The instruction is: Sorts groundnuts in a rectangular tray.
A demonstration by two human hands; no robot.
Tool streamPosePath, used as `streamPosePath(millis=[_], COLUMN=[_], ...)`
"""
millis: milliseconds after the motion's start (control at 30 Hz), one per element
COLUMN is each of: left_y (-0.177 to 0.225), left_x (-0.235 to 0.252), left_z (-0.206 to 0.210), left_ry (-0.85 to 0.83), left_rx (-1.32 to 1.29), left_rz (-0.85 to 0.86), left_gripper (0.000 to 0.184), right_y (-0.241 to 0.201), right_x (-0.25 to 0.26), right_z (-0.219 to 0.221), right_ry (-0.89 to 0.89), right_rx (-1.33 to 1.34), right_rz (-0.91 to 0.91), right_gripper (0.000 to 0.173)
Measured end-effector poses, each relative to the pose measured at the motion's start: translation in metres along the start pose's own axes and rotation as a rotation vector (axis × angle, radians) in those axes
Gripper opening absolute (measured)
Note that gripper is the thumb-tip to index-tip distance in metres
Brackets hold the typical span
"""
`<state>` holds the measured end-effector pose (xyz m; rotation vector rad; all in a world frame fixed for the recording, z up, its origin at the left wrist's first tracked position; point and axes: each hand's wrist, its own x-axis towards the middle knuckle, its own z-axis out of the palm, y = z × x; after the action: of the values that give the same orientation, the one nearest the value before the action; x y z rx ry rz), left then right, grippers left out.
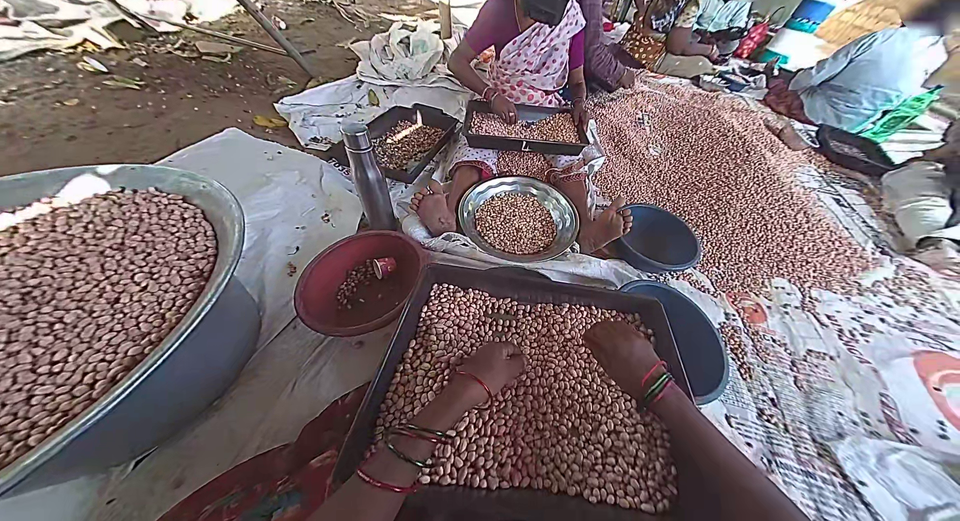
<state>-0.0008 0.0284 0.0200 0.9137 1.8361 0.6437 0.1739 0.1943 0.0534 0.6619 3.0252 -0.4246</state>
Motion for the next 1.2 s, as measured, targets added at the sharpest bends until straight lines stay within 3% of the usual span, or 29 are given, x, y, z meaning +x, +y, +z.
streamPosePath(millis=[100,200,333,400,500,567,633,733,867,967,1100,1200], left_y=[-0.006,-0.012,-0.016,-0.014,-0.014,-0.015,-0.017,-0.018,-0.022,-0.023,-0.021,-0.024], left_x=[-0.016,-0.028,-0.034,-0.032,-0.027,-0.029,-0.029,-0.029,-0.028,-0.028,-0.031,-0.032], left_z=[-0.002,-0.002,-0.008,-0.011,-0.013,-0.012,-0.013,-0.011,-0.010,-0.010,-0.008,-0.009], left_ry=[0.159,0.296,0.328,0.300,0.255,0.238,0.247,0.299,0.351,0.363,0.406,0.347], left_rx=[-0.361,-0.786,-1.058,-1.107,-1.151,-1.205,-1.291,-1.331,-1.316,-1.301,-1.303,-1.322], left_rz=[-0.032,-0.054,-0.153,-0.214,-0.289,-0.278,-0.226,-0.190,-0.198,-0.178,-0.233,-0.164], left_gripper=[0.028,0.026,0.031,0.033,0.045,0.050,0.044,0.036,0.036,0.039,0.046,0.044], right_y=[-0.026,-0.044,-0.058,-0.060,-0.080,-0.093,-0.099,-0.096,-0.095,-0.112,-0.142,-0.107], right_x=[0.040,0.074,0.086,0.082,0.075,0.087,0.107,0.115,0.112,0.103,0.064,0.040], right_z=[0.013,0.026,0.027,0.016,-0.008,-0.011,0.005,0.041,0.056,0.037,-0.003,-0.022], right_ry=[-0.088,-0.320,-0.435,-0.386,-0.305,-0.381,-0.458,-0.384,-0.276,-0.237,-0.221,-0.010], right_rx=[-0.013,-0.173,-0.196,0.008,0.352,0.226,-0.004,-0.120,-0.067,0.134,0.296,0.256], right_rz=[0.051,0.116,0.216,0.193,-0.027,-0.020,0.113,0.222,0.240,0.234,-0.091,-0.006], right_gripper=[0.033,0.038,0.038,0.036,0.033,0.037,0.039,0.038,0.039,0.038,0.038,0.033])
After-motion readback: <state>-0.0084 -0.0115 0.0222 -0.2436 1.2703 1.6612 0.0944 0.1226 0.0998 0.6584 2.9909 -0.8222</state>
